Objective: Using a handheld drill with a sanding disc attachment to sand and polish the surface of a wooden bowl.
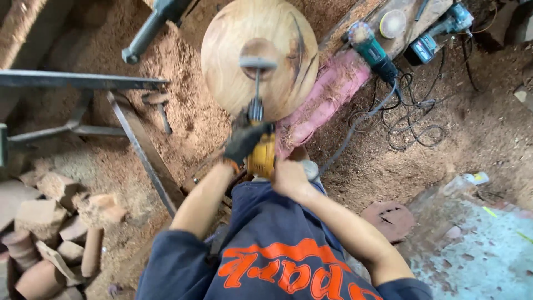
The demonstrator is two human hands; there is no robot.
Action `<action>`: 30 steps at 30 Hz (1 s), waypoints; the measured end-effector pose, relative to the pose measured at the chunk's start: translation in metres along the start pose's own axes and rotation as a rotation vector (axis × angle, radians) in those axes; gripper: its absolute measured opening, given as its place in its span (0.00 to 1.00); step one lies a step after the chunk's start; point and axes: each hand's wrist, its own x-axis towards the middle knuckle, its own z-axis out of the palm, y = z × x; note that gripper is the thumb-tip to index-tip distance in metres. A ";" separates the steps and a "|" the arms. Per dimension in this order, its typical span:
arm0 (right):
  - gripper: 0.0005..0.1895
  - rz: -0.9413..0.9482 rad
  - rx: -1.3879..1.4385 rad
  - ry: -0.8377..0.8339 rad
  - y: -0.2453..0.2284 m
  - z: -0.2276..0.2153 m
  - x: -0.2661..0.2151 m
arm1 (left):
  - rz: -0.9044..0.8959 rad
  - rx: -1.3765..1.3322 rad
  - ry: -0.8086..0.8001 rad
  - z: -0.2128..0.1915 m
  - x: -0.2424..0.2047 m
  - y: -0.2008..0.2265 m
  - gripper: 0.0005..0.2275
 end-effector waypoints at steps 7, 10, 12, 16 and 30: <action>0.24 -0.073 0.052 0.042 -0.007 -0.003 0.009 | 0.073 0.073 0.062 -0.016 0.012 -0.008 0.18; 0.24 -0.089 0.018 0.039 -0.006 0.012 -0.004 | 0.087 0.147 0.055 -0.019 0.006 -0.022 0.18; 0.24 -0.075 0.000 0.005 -0.008 0.009 -0.006 | 0.160 0.211 0.059 -0.016 0.003 -0.016 0.20; 0.22 -0.076 0.079 0.007 -0.021 -0.010 0.003 | 0.139 0.367 0.112 -0.008 -0.007 0.023 0.19; 0.17 -0.019 0.061 -0.082 -0.031 -0.012 -0.020 | 0.036 0.362 0.116 0.002 -0.042 0.032 0.19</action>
